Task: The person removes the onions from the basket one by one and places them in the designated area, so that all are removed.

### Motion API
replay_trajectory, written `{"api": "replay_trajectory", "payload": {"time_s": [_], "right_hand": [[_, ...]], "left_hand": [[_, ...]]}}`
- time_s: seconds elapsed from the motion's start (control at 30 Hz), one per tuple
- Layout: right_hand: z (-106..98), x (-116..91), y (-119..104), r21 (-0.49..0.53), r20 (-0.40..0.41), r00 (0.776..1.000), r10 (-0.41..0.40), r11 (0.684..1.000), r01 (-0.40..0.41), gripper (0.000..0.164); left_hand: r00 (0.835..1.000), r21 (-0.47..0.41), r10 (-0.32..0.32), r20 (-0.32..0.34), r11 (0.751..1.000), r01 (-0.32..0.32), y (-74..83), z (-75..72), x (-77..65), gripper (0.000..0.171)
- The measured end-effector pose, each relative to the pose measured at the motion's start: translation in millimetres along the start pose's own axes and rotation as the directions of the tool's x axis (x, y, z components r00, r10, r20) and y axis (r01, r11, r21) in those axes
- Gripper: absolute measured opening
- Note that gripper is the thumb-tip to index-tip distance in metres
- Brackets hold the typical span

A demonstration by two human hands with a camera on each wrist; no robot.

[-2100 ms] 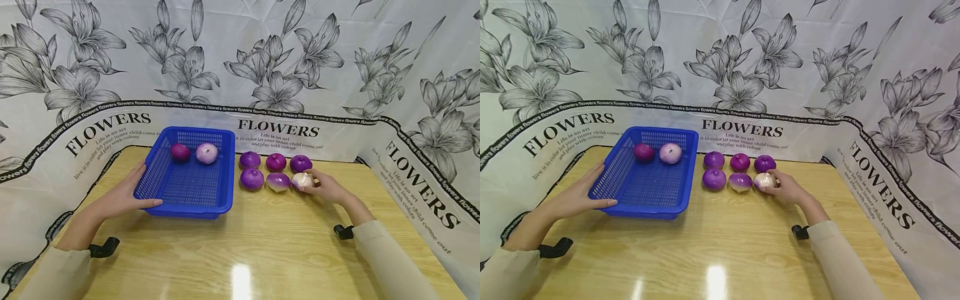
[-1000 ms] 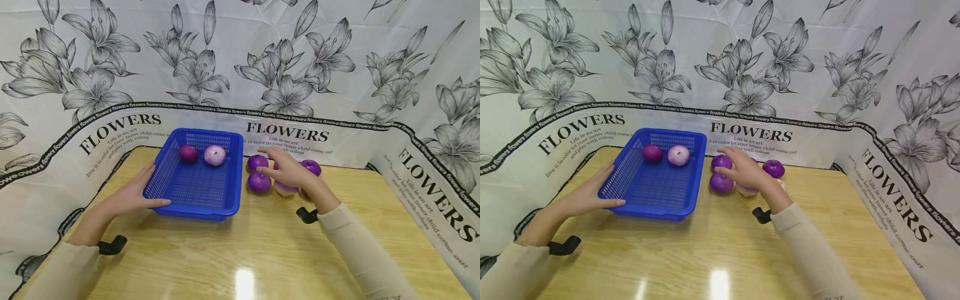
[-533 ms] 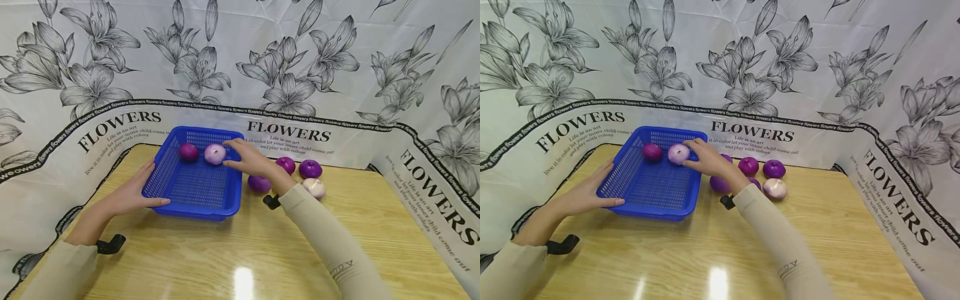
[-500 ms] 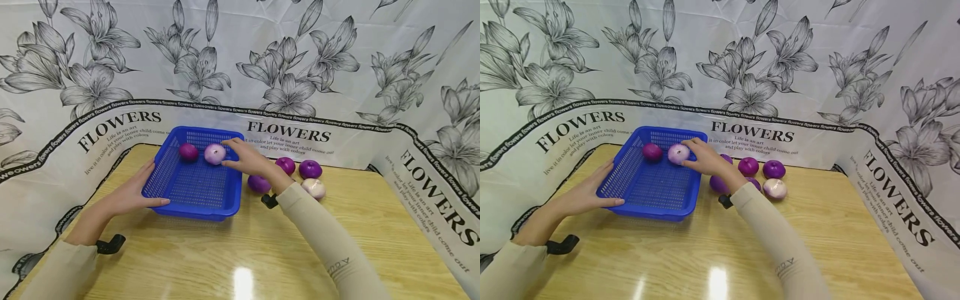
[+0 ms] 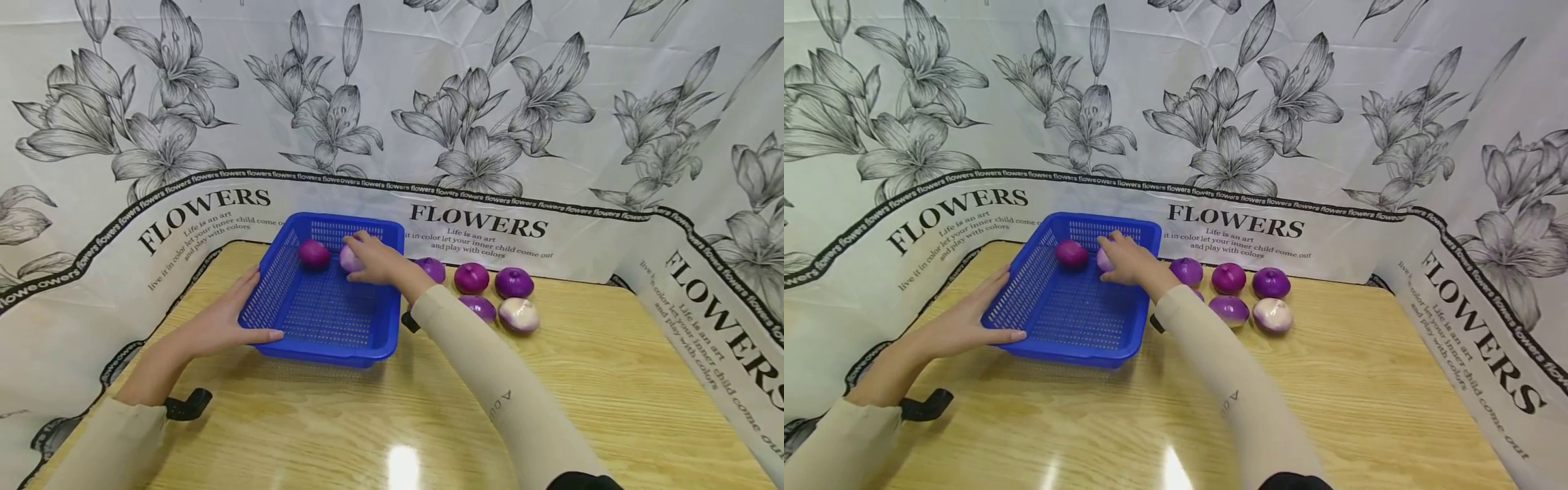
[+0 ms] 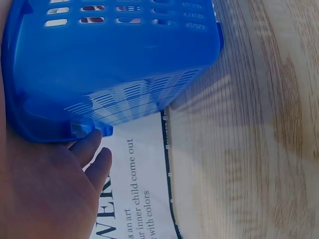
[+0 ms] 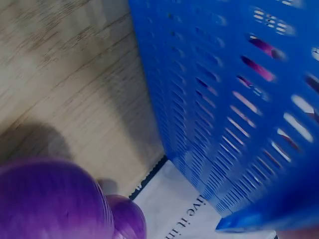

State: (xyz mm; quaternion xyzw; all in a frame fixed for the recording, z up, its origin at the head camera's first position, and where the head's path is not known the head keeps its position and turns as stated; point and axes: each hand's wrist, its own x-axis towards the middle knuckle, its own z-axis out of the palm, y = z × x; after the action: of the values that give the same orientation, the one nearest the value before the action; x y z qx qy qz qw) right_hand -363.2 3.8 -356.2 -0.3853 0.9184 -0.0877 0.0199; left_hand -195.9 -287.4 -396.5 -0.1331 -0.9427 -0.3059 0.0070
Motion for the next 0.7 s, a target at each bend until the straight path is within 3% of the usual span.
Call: {"api": "replay_trajectory", "payload": {"time_s": [0.33,0.5,0.7], "right_hand": [[8.0,13.5,0.6,-0.032,0.081,0.986,0.148,0.989,-0.145,0.09],[11.1,14.1,0.6,-0.033,0.136,0.977,0.164,0.986,-0.161,0.091],[12.2,13.5,0.0,-0.051,0.133,0.983,0.129,0.991,-0.123,0.084]], "left_hand": [[1.0,0.027,-0.005,0.007,1.0,0.005,2.2,-3.8,1.3,0.126],[1.0,0.032,-0.007,0.016,0.999,0.006,1.6,-2.0,0.8,0.126],[1.0,0.028,-0.016,0.023,0.999,0.015,1.5,-0.7,0.0,0.125]]}}
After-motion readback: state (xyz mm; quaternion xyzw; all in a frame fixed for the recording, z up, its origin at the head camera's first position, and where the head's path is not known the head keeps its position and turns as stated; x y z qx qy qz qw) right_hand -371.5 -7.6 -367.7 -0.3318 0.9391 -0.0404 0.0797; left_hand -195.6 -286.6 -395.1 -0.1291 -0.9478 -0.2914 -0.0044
